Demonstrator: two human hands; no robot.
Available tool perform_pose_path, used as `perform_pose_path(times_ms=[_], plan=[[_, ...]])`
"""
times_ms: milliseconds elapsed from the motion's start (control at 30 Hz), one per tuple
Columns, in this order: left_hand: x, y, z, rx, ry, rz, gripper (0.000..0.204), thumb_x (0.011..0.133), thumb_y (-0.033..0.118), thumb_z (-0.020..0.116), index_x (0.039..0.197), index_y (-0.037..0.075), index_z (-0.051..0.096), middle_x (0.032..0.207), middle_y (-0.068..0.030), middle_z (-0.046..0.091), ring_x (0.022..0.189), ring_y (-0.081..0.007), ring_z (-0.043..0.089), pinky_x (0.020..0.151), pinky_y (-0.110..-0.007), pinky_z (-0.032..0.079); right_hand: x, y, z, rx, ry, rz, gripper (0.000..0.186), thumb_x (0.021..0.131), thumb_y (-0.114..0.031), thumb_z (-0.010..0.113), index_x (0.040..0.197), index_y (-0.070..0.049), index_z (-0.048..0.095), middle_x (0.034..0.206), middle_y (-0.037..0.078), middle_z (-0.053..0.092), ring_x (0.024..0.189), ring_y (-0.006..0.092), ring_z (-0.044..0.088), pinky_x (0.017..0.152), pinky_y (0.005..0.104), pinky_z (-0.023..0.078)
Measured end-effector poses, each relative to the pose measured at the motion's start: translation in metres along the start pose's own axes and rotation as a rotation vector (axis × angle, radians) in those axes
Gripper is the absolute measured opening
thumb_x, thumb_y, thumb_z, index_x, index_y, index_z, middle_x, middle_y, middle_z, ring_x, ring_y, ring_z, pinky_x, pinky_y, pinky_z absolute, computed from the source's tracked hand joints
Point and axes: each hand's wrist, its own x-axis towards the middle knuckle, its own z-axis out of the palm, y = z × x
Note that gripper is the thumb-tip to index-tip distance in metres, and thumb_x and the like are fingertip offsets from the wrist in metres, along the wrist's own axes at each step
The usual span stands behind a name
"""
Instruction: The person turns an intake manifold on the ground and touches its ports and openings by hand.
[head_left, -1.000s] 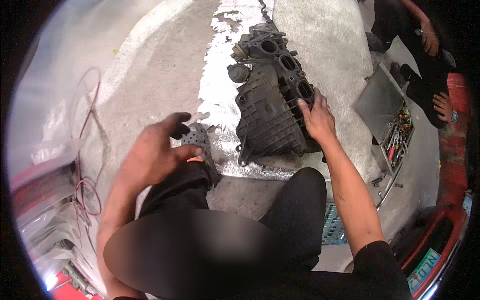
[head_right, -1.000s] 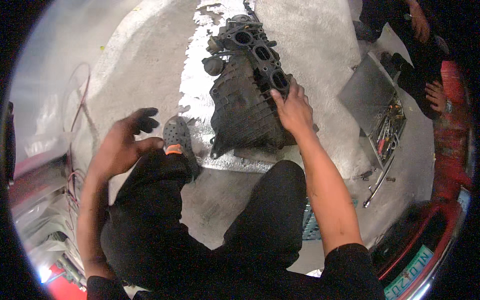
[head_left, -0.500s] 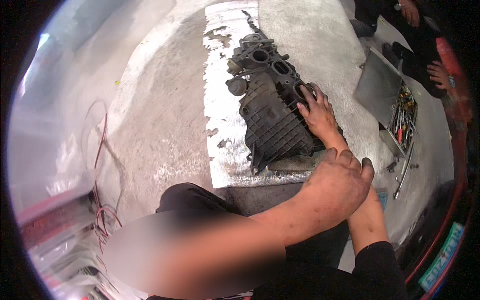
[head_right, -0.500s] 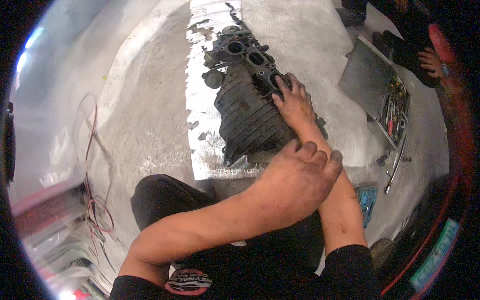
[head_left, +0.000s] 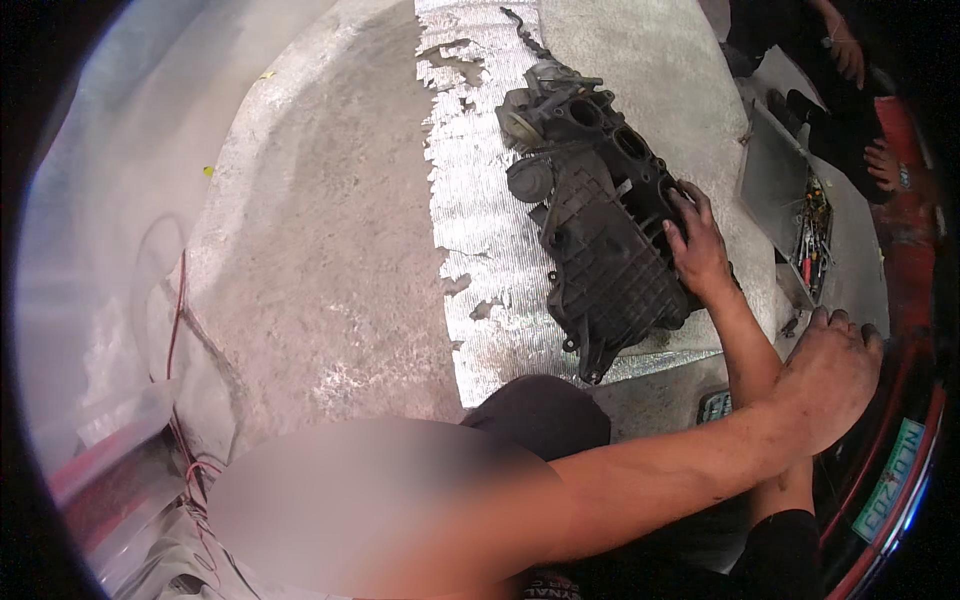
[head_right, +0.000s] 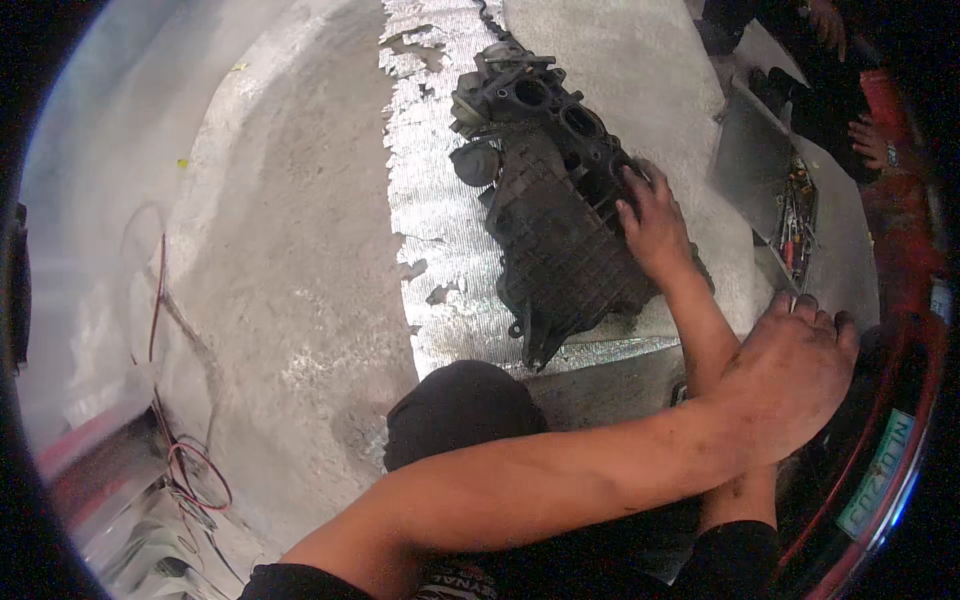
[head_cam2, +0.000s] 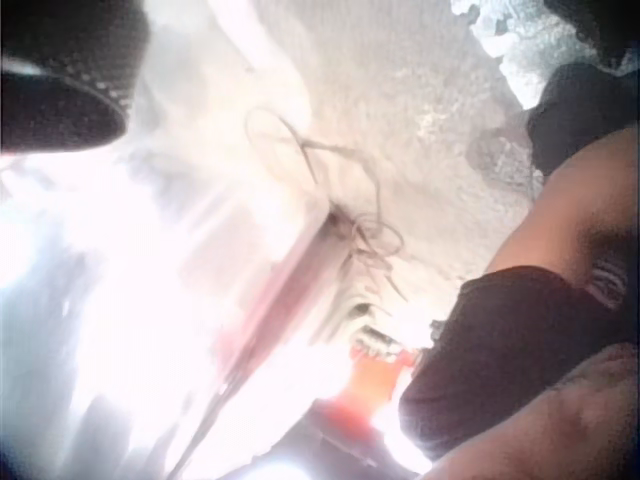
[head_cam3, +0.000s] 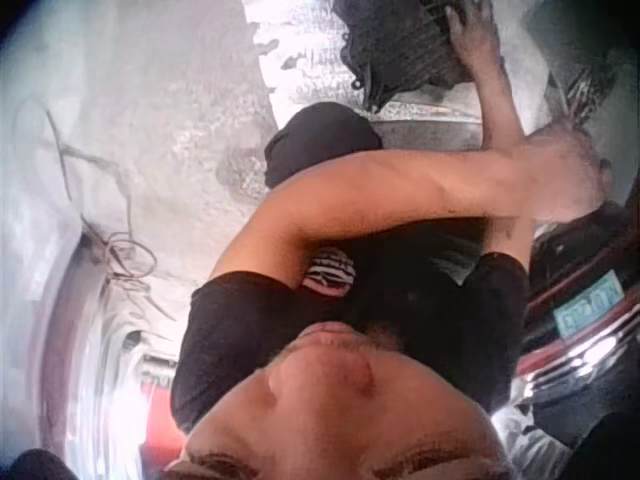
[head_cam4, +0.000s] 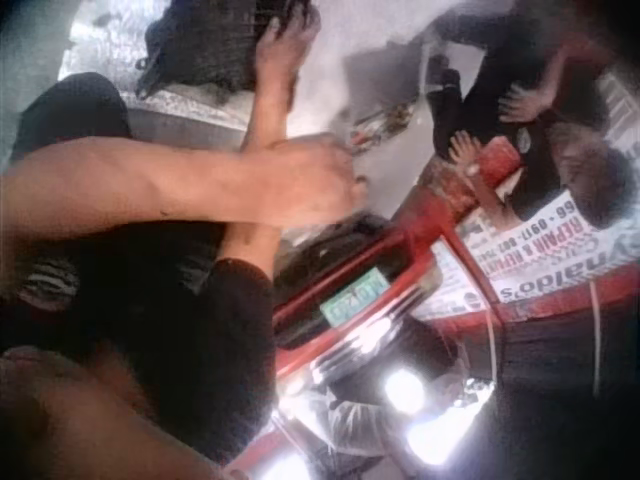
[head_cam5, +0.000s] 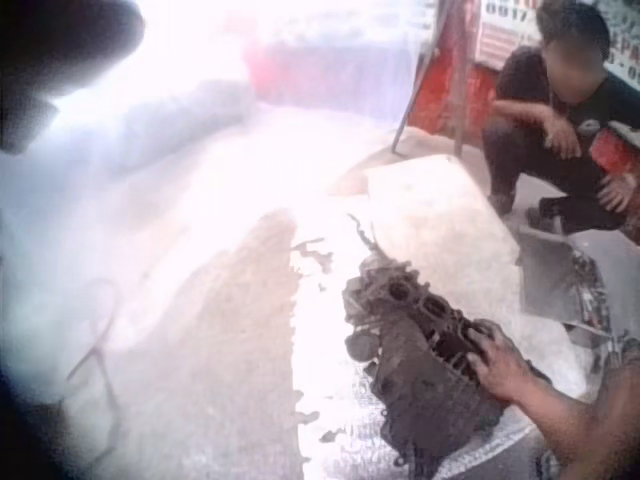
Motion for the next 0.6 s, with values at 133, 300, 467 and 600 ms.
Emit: perform_pose_path(times_ms=[133, 300, 467, 600], plan=[[0.003, 0.002, -0.012, -0.044, -0.024, -0.030, 0.032, 0.088, 0.015, 0.056, 0.112, -0.004, 0.066, 0.104, -0.0167, 0.070, 0.102, -0.0287, 0.064, 0.099, -0.043, 0.045, -0.009, -0.009, -0.001, -0.117, 0.046, -0.004, 0.055, 0.093, -0.020, 0.067, 0.142, -0.006, 0.046, 0.146, 0.018, 0.044, 0.130, 0.0410, 0.051, 0.108, 0.0452, 0.044], [-0.006, 0.002, -0.031, -0.121, -0.033, -0.012, 0.033, 0.088, 0.014, 0.055, 0.113, -0.006, 0.065, 0.100, -0.0178, 0.069, 0.100, -0.0301, 0.064, 0.096, -0.044, 0.046, -0.001, -0.012, 0.003, -0.055, 0.043, 0.063, 0.055, 0.095, -0.029, 0.067, 0.140, -0.005, 0.047, 0.145, 0.019, 0.045, 0.129, 0.0420, 0.051, 0.107, 0.0457, 0.044], [-0.026, -0.001, -0.081, -0.019, -0.105, 0.102, 0.036, 0.089, 0.015, 0.055, 0.114, -0.009, 0.065, 0.099, -0.0228, 0.069, 0.099, -0.0354, 0.065, 0.099, -0.052, 0.044, 0.020, 0.015, -0.011, -0.180, 0.033, 0.121, 0.051, 0.098, -0.041, 0.062, 0.133, -0.005, 0.054, 0.136, 0.018, 0.054, 0.124, 0.0391, 0.055, 0.104, 0.0454, 0.044], [-0.023, -0.034, -0.103, -0.026, -0.103, -0.207, 0.032, 0.088, 0.016, 0.058, 0.111, -0.002, 0.069, 0.104, -0.0208, 0.071, 0.103, -0.0397, 0.065, 0.101, -0.058, 0.042, 0.031, 0.021, -0.012, -0.154, 0.000, 0.092, 0.048, 0.098, -0.039, 0.061, 0.132, -0.006, 0.055, 0.134, 0.018, 0.055, 0.122, 0.0393, 0.056, 0.103, 0.0456, 0.044]])
